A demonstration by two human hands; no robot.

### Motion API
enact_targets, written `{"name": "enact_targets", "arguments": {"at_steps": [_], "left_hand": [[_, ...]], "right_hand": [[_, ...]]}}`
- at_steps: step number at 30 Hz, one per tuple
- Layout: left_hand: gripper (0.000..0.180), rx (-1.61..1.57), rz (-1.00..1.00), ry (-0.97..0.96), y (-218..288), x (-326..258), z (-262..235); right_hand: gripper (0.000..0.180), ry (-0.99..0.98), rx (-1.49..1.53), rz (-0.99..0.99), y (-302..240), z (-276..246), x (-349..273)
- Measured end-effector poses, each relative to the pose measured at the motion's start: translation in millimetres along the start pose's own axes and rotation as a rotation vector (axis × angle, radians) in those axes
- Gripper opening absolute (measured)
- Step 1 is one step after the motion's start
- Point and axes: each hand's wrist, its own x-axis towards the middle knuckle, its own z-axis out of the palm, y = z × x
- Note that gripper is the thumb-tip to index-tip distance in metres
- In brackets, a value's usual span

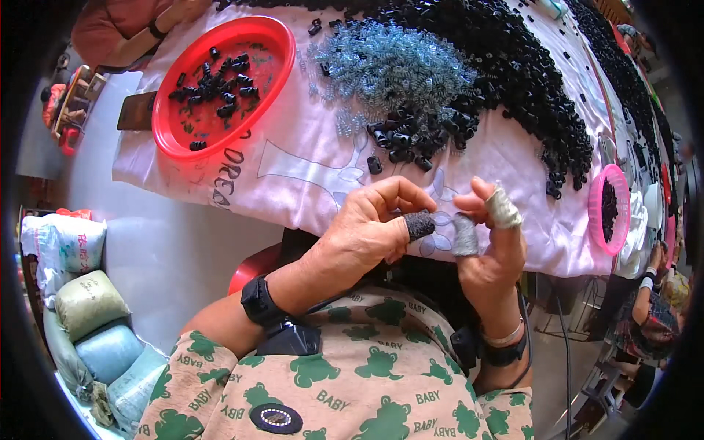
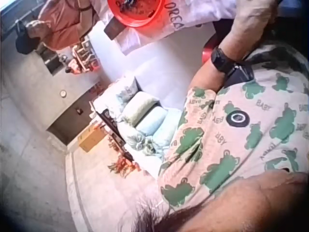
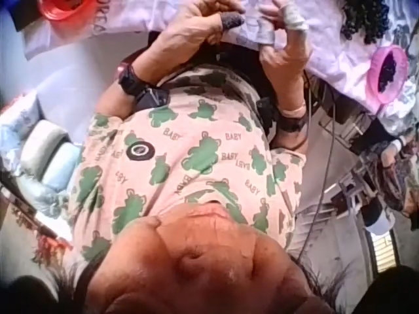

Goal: Assembling or checking small black plastic components at a manufacturing workstation.

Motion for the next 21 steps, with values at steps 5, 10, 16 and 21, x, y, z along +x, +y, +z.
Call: {"name": "enact_targets", "arguments": {"at_steps": [5, 10, 16, 21], "left_hand": [[0.028, 0.107, 0.065, 0.059, 4, 0, 1], [0.027, 0.194, 0.105, 0.043, -5, 2, -4], [0.022, 0.29, 0.179, 0.044, -6, 3, -3], [0.025, 0.048, 0.232, 0.035, -8, 3, 7]], "right_hand": [[0.047, -0.037, 0.063, 0.276, 6, -7, -3], [0.046, -0.235, 0.115, 0.15, 1, -4, 0], [0.039, -0.218, 0.193, 0.219, -3, -2, 0], [0.039, -0.158, 0.316, 0.402, -11, -2, 0]]}}
